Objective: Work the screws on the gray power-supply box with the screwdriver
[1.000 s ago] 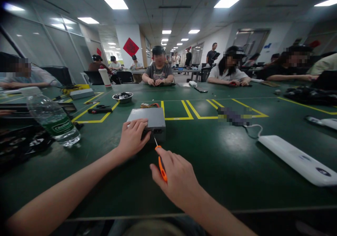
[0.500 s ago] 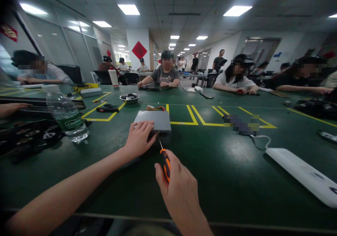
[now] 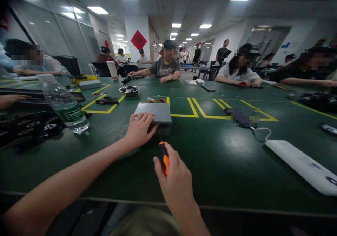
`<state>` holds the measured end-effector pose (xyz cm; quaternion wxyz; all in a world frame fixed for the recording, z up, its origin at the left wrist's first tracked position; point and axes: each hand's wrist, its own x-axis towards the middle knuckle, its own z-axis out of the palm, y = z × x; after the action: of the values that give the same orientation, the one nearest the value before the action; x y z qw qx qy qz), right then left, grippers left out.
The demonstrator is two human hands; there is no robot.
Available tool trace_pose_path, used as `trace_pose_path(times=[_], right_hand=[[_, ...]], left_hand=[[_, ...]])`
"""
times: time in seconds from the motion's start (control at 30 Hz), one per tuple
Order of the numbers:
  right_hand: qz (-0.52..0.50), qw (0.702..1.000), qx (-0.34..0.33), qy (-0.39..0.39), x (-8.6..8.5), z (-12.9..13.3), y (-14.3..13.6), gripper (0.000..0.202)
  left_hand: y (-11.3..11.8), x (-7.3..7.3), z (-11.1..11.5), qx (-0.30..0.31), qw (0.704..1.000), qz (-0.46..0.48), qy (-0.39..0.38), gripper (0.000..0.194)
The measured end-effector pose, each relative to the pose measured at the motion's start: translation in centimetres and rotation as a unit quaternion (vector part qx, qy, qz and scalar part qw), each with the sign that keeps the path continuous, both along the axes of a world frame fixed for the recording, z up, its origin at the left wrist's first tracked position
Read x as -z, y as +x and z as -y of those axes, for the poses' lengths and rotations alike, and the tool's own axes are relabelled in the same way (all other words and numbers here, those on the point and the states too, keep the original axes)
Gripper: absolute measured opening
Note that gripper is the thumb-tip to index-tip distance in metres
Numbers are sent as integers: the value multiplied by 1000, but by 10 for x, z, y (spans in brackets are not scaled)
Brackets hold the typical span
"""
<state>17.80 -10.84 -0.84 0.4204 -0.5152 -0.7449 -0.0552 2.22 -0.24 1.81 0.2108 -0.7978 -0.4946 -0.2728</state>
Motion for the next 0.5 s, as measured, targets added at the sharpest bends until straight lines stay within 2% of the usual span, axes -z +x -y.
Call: trace_pose_path(times=[0.2, 0.5], right_hand=[[40, 999, -4, 21, 3, 0, 4, 28], [-9, 998, 57, 26, 8, 5, 33, 25]], left_hand=[[0, -1, 0, 2, 1000, 7, -4, 21], [-1, 1, 0, 2, 1000, 9, -5, 20]])
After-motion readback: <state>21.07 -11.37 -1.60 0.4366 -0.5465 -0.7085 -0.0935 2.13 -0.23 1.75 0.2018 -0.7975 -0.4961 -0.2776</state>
